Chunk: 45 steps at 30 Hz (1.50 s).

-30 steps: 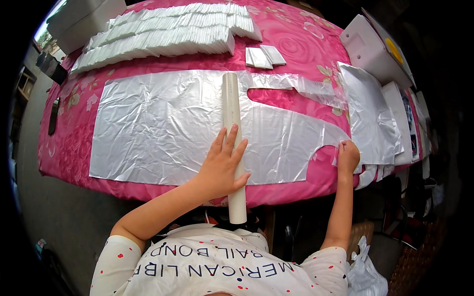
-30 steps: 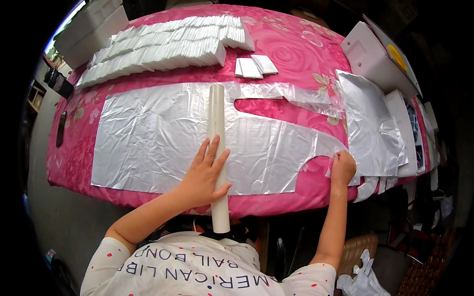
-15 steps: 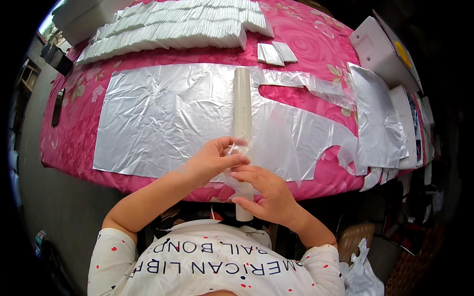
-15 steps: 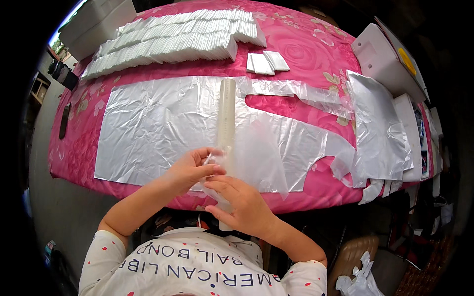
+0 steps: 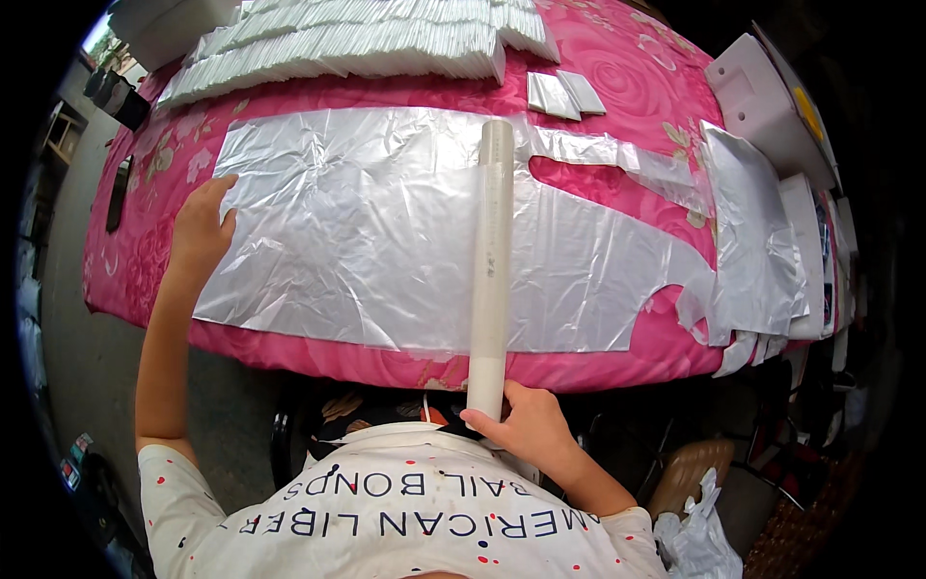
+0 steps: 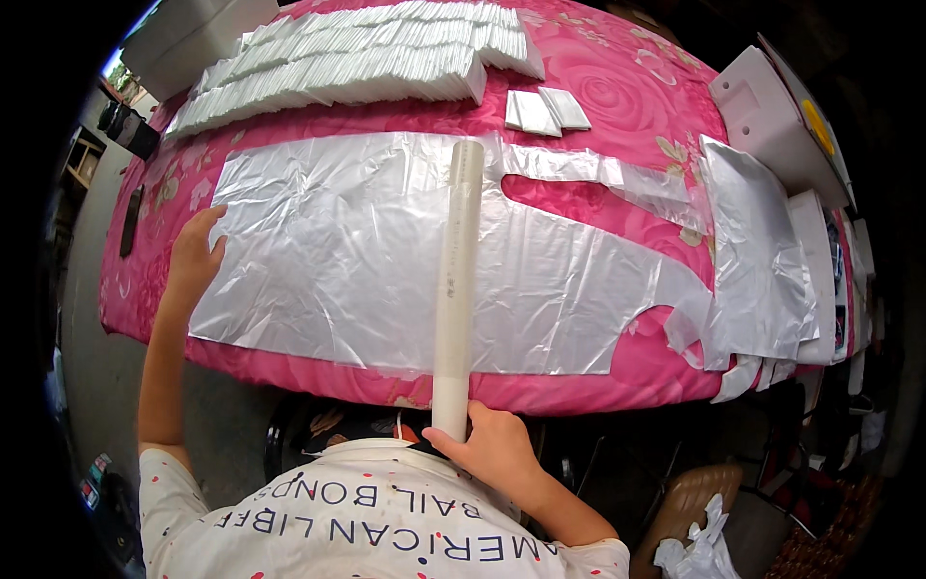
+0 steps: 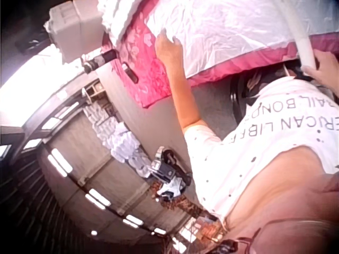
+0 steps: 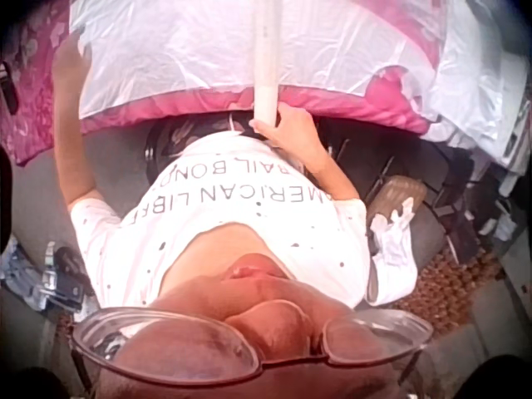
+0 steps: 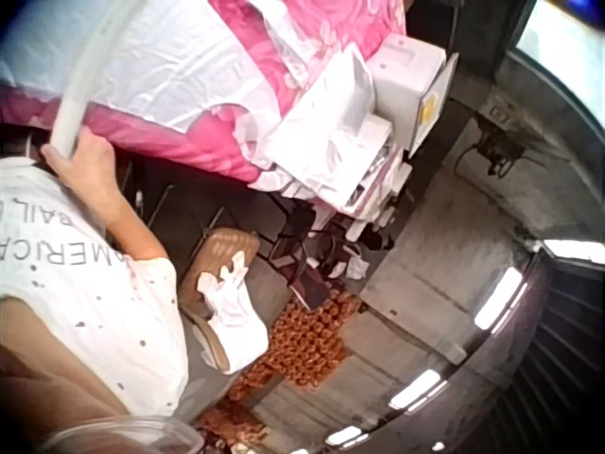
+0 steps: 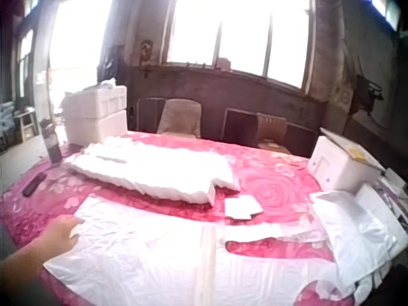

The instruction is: The person wraps small white rectangular items in clear plastic film using a cylindrical rolling tool. They unroll the film, place an item, fold the film around it, and roll to seal, repeating the process on a pink floral table.

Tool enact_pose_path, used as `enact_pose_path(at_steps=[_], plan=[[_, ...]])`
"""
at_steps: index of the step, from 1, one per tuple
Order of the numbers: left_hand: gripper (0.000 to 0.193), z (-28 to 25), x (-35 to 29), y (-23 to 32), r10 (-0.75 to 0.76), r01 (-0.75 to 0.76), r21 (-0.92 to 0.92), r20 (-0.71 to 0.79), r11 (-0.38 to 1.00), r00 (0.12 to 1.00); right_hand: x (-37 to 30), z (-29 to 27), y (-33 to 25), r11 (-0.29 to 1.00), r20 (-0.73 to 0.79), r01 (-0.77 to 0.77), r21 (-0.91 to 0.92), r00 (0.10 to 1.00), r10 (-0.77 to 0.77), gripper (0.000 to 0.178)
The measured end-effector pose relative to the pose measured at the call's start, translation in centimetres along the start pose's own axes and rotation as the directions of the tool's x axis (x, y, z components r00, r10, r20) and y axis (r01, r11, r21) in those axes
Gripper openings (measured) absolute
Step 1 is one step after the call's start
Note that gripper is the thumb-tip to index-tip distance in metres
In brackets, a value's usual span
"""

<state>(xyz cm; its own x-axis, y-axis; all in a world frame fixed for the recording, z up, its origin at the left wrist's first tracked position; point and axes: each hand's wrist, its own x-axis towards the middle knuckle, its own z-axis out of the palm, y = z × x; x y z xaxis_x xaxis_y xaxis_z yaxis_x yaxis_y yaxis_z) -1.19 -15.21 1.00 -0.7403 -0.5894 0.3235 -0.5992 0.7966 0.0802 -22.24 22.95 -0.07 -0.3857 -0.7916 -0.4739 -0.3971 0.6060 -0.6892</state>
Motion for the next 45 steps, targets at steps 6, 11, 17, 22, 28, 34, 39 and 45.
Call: enact_pose_path(at_steps=[6, 11, 17, 22, 28, 34, 39, 45], plan=[[0.043, 1.5, 0.0, 16.2, 0.292, -0.194, -0.597, 0.070, 0.778, 0.954, -0.3, -0.1, -0.2, 0.949, 0.069, -0.163, 0.268, 0.986, 0.150, 0.042], [0.052, 7.3, -1.5, 22.5, 0.394, -0.272, -0.632, 0.057, 0.725, 0.917, -0.7, -0.2, -0.2, 0.936, 0.125, -0.222, 0.273, 0.973, 0.195, 0.036], [0.062, 8.6, -2.1, 23.7, 0.484, -0.377, -0.447, 0.152, 0.811, 0.862, -0.4, -1.9, 0.9, 0.937, 0.284, -0.235, 0.259, 0.946, 0.158, 0.037], [0.065, 8.6, -2.3, 23.8, 0.473, -0.382, -0.373, 0.192, 0.845, 0.860, 3.6, -5.7, -0.3, 0.968, 0.286, -0.193, 0.163, 0.948, 0.141, 0.035], [0.067, 9.1, -2.4, 24.0, 0.465, -0.365, -0.413, 0.171, 0.834, 0.869, 13.1, -9.5, -1.4, 0.951, 0.064, -0.035, 0.306, 0.998, 0.016, 0.040], [0.068, 9.0, -2.4, 24.0, 0.469, -0.361, -0.422, 0.186, 0.832, 0.864, 21.9, -10.3, -1.6, 0.513, -0.093, 0.135, 0.848, 0.990, -0.107, 0.033], [0.068, 8.9, -2.3, 23.8, 0.479, -0.376, -0.394, 0.205, 0.839, 0.853, 25.5, -11.9, -1.8, -0.021, -0.335, 0.336, 0.942, 0.942, 0.030, 0.027], [0.068, 8.9, -2.4, 23.9, 0.472, -0.373, -0.400, 0.183, 0.837, 0.863, 24.3, -23.8, 5.4, -0.289, -0.522, 0.510, 0.810, 0.852, 0.042, 0.030]])
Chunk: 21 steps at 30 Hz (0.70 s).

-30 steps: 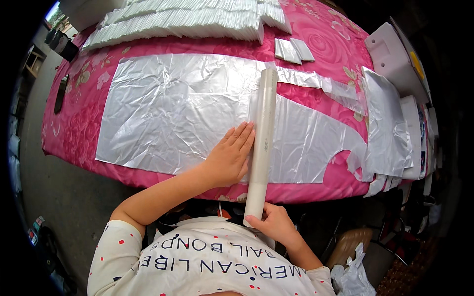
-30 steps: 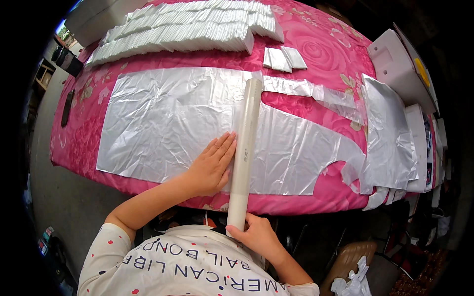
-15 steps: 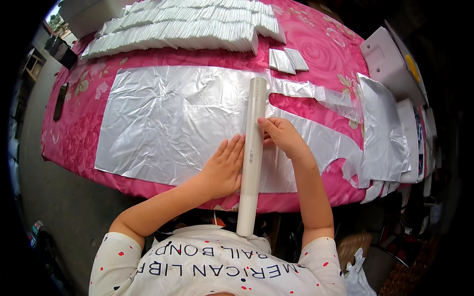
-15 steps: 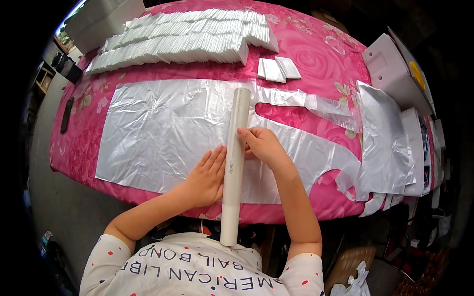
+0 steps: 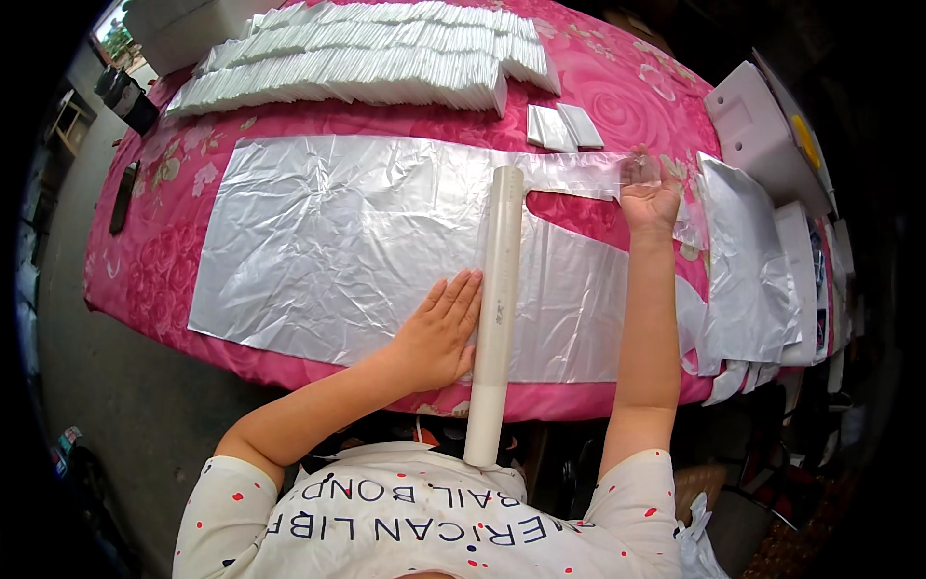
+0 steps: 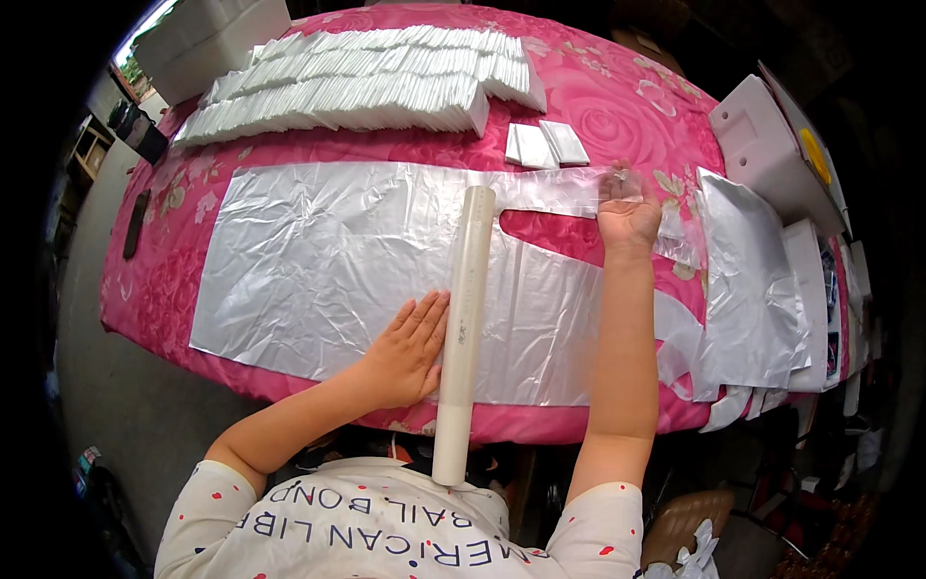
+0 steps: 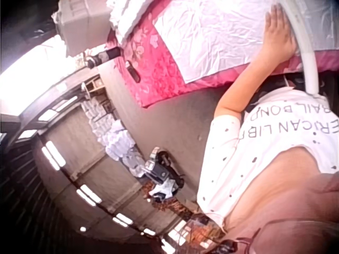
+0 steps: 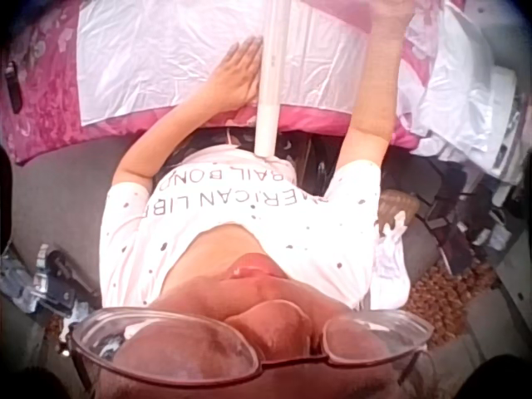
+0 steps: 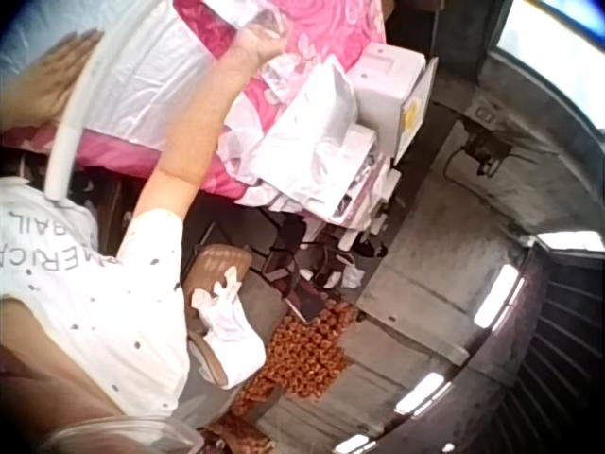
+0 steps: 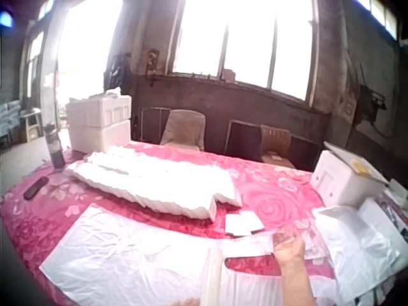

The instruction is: The person wraps small white rectangular items in clear plastic film using a cylindrical rolling tool. They unroll the film, place an item, fold the film around it, and roll to seal, repeating the process on a pink floral table.

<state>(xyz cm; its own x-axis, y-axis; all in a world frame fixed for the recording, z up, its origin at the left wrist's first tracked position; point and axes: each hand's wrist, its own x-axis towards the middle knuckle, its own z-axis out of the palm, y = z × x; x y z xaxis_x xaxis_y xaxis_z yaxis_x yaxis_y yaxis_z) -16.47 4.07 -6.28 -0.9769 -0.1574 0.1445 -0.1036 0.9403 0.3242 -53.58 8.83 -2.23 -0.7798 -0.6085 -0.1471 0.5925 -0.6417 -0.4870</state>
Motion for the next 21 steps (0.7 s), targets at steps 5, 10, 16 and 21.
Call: enact_pose_path(at_steps=[5, 10, 16, 21], plan=[[0.068, 0.2, 0.1, 0.1, 0.004, -0.004, 0.006, -0.005, 1.000, 1.000, 0.4, 0.6, -9.1, 0.951, -0.163, 0.301, -0.076, 0.937, -0.309, 0.029], [0.068, 0.1, -0.1, 0.0, 0.003, -0.003, -0.003, -0.014, 1.000, 1.000, -4.4, 9.6, -4.2, 0.906, 0.148, 0.319, -0.279, 0.946, -0.287, 0.031], [0.067, -0.3, 0.2, 0.2, -0.003, 0.000, 0.047, 0.066, 0.999, 0.998, -13.6, 16.4, 16.7, 0.714, 0.605, 0.343, -0.611, 0.783, 0.141, 0.031], [0.066, 0.8, -0.3, -0.2, 0.039, -0.062, -0.126, -0.176, 0.990, 0.984, -17.7, 15.6, 31.4, 0.360, 0.669, 0.567, -0.741, 0.670, 0.322, 0.030]])
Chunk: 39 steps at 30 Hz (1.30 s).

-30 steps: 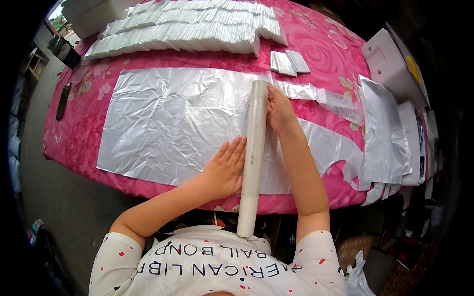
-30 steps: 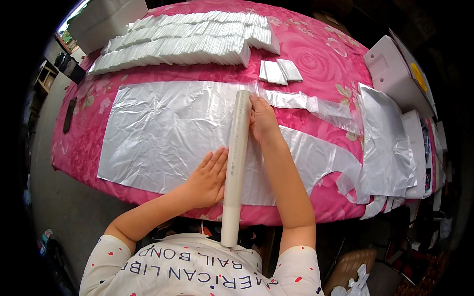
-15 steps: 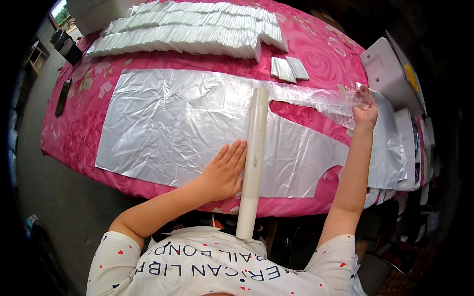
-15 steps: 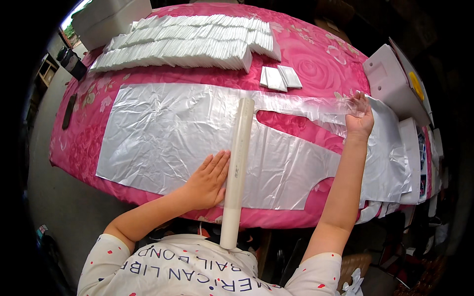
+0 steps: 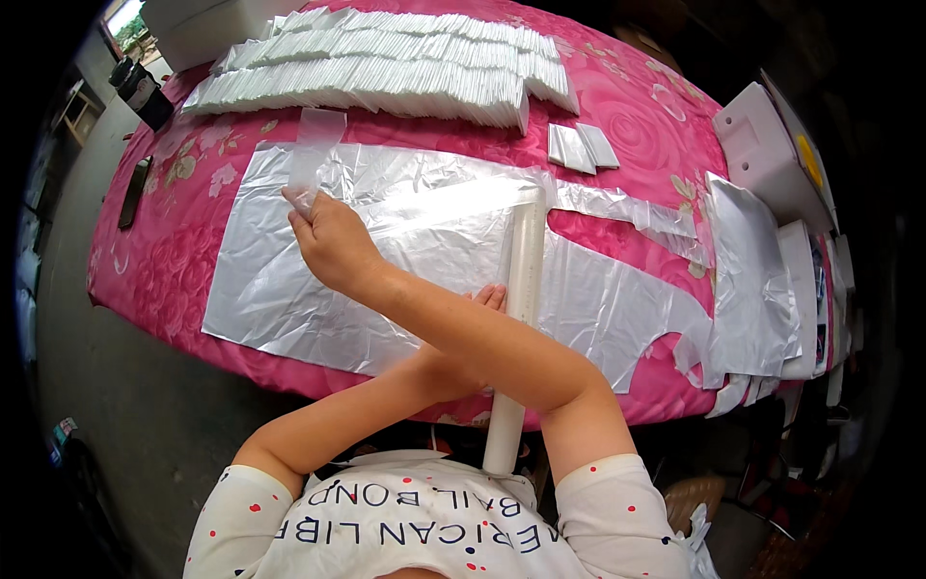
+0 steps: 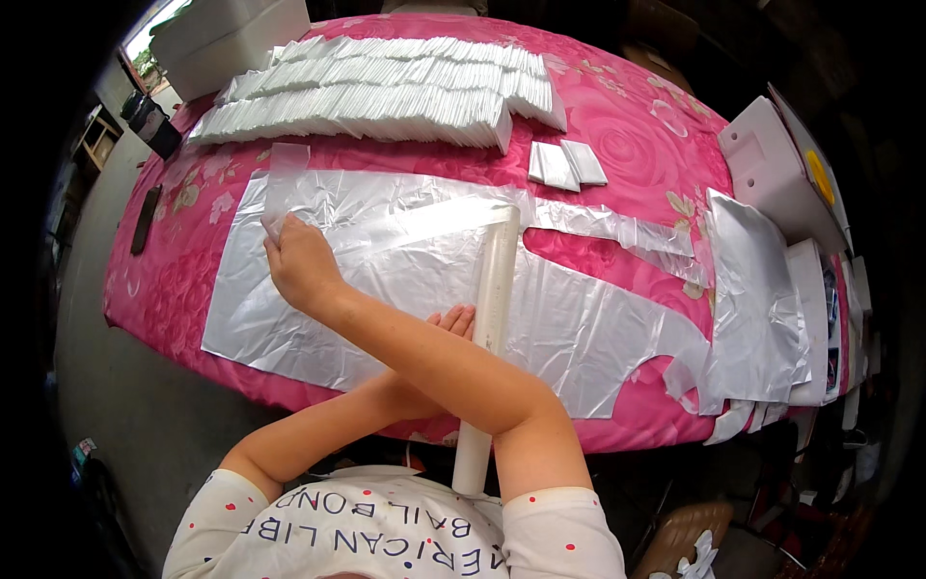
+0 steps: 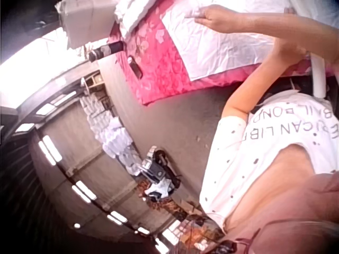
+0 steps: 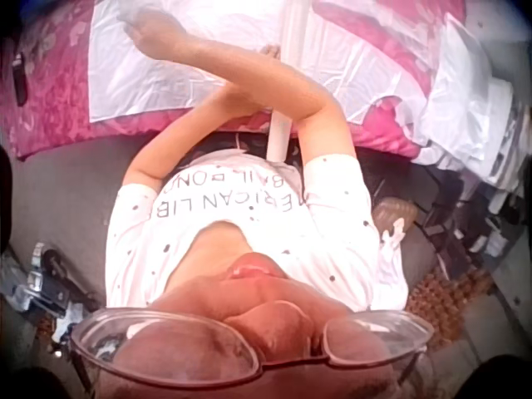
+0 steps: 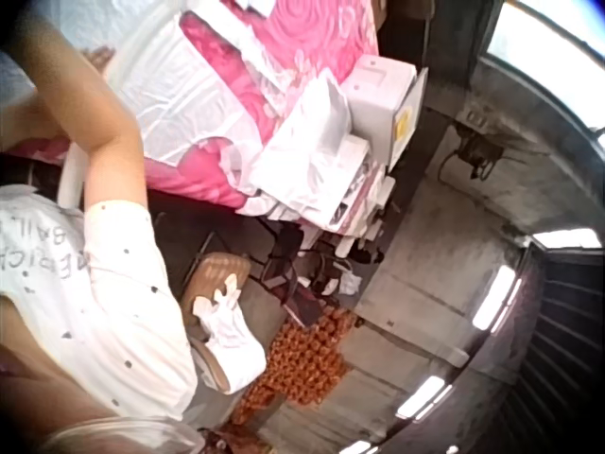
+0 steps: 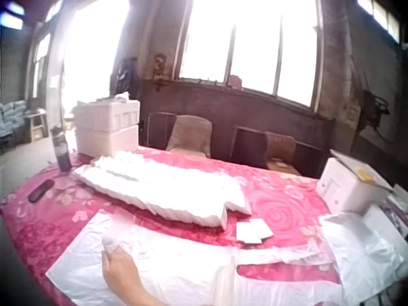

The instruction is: The person wraps small white rectangular items in clear plastic film using a cylindrical rolling tool. They unroll the film, place an item, fold the film around it, and roll to seal, repeating the process on a pink floral table.

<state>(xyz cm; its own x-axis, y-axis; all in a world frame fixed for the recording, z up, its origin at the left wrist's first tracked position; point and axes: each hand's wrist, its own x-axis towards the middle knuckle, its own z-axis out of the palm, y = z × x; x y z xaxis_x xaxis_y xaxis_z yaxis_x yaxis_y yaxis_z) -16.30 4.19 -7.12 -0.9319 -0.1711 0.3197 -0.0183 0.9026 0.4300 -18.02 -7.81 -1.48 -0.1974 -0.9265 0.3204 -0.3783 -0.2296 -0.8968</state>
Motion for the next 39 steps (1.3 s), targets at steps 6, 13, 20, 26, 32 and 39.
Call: enact_pose_path(at_steps=[6, 13, 20, 26, 32, 39], plan=[[0.063, 0.7, 0.2, -0.1, 0.045, -0.043, 0.271, -0.002, 0.962, 0.999, -1.2, 5.5, 2.3, 0.937, 0.247, 0.038, -0.347, 0.968, 0.052, 0.052], [0.066, 0.4, 0.0, 0.1, -0.034, 0.011, 0.219, 0.099, 0.976, 0.994, -9.9, -5.2, -5.0, 0.930, 0.310, 0.338, -0.145, 0.908, -0.281, 0.054], [0.083, -0.5, -0.5, 0.4, -0.054, 0.056, -0.032, 0.042, 0.998, 0.998, -21.2, -19.0, -1.2, 0.816, 0.119, 0.138, -0.562, 0.989, -0.086, 0.038], [0.095, -3.9, -2.0, -0.8, -0.068, 0.034, -0.337, -0.088, 0.941, 0.994, -20.8, -19.0, -0.8, 0.705, 0.358, 0.221, -0.674, 0.932, 0.050, 0.050], [0.071, -9.9, -8.7, -4.4, -0.430, 0.243, -0.515, -0.283, 0.822, 0.857, -15.1, -7.5, -2.4, 0.828, 0.574, 0.446, -0.339, 0.796, -0.193, 0.052], [0.070, -14.5, -18.7, -5.0, -0.720, 0.432, -0.598, -0.411, 0.676, 0.559, -9.7, -2.5, -6.0, 0.862, 0.550, 0.480, 0.166, 0.680, -0.484, 0.036]])
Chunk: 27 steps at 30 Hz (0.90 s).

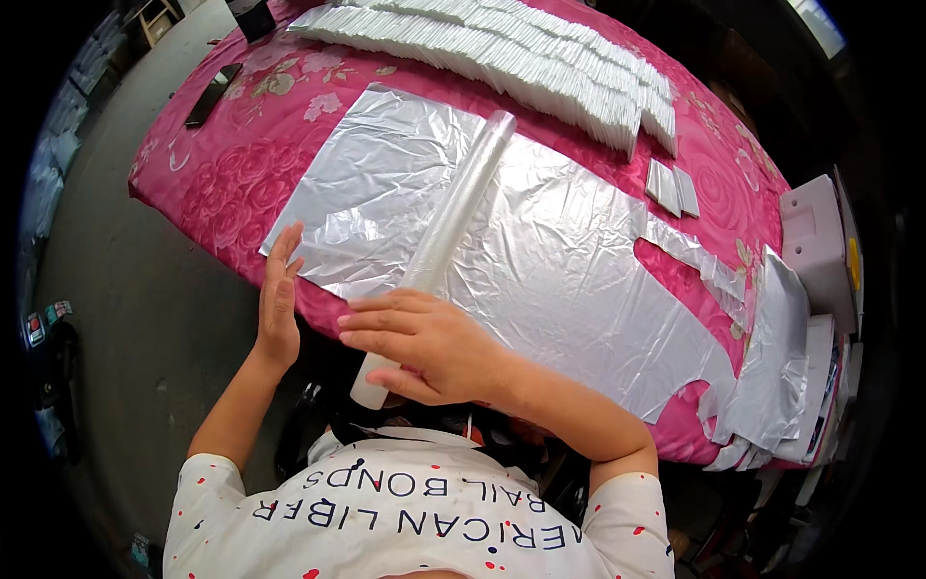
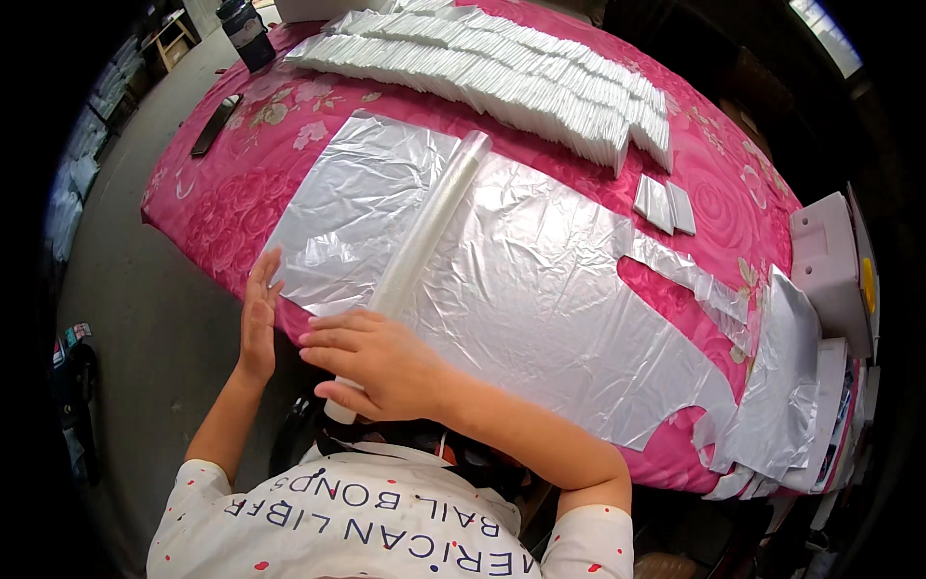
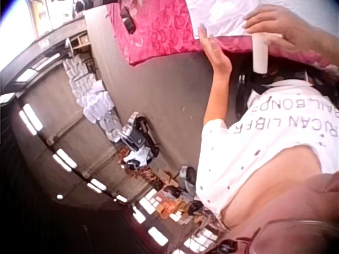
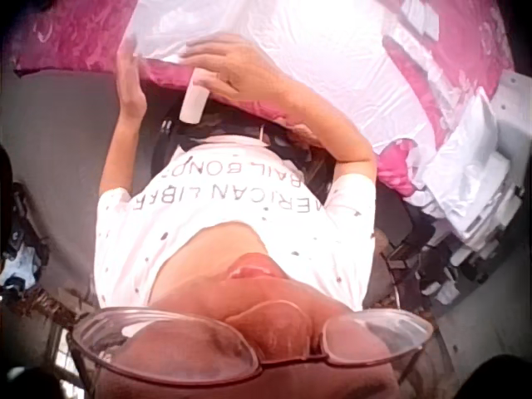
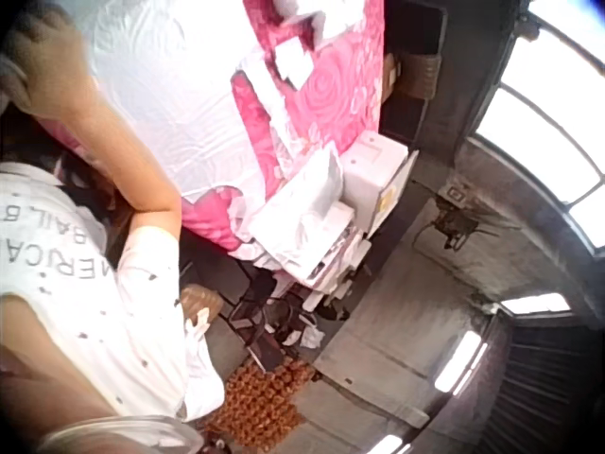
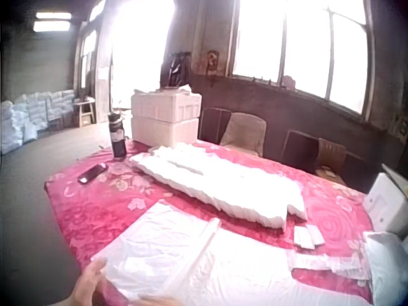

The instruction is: The person wraps small white rectangular items in clear plastic film using a cylindrical rolling tool. They unroll the film, place an item, fold the film around it, and roll to seal, repeating the process on a pink floral table.

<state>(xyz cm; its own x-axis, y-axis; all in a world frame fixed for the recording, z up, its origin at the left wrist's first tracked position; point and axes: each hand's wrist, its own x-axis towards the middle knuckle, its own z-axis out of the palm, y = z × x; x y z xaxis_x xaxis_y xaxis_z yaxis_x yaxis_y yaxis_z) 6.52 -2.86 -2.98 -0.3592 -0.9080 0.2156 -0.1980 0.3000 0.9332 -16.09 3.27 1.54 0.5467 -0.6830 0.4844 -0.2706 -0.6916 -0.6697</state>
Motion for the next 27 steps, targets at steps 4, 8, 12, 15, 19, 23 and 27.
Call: enact_pose_path(at_steps=[4, 8, 12, 15, 19, 23, 27], plan=[[0.070, -2.7, -3.0, 0.2, -0.064, 0.063, 0.080, 0.001, 0.995, 0.998, 1.1, -1.7, 4.8, 0.899, -0.089, -0.201, -0.390, 0.980, 0.180, 0.043], [0.068, -2.8, -4.2, 0.8, -0.018, -0.013, 0.306, 0.098, 0.952, 0.995, 4.2, 2.1, 9.8, 0.815, -0.051, -0.159, -0.558, 0.986, 0.157, 0.054], [0.079, -1.9, -3.6, 1.1, -0.171, 0.085, 0.689, 0.057, 0.720, 0.984, 9.6, 5.7, 12.0, 0.806, -0.014, -0.214, -0.553, 0.969, 0.247, 0.058], [0.093, -2.1, -2.1, 0.9, -0.298, 0.208, 0.760, -0.020, 0.616, 0.954, 11.8, 7.9, 11.9, 0.781, -0.140, -0.364, -0.507, 0.929, 0.342, 0.059], [0.089, -2.7, -1.5, 2.3, -0.607, 0.561, 0.339, 0.040, 0.756, 0.794, 11.3, 9.2, 9.7, 0.793, -0.487, -0.592, -0.142, 0.739, 0.465, 0.075], [0.068, -0.1, -4.3, 1.4, -0.427, 0.572, -0.528, 0.382, 0.627, 0.820, 10.1, 6.8, 7.6, 0.791, -0.555, -0.330, 0.515, 0.575, 0.601, 0.082], [0.088, 2.2, -3.6, 1.9, 0.053, 0.670, -0.729, 0.670, -0.137, 0.740, 8.0, 1.4, 6.3, 0.109, -0.100, 0.029, 0.994, 0.675, 0.731, 0.069]])
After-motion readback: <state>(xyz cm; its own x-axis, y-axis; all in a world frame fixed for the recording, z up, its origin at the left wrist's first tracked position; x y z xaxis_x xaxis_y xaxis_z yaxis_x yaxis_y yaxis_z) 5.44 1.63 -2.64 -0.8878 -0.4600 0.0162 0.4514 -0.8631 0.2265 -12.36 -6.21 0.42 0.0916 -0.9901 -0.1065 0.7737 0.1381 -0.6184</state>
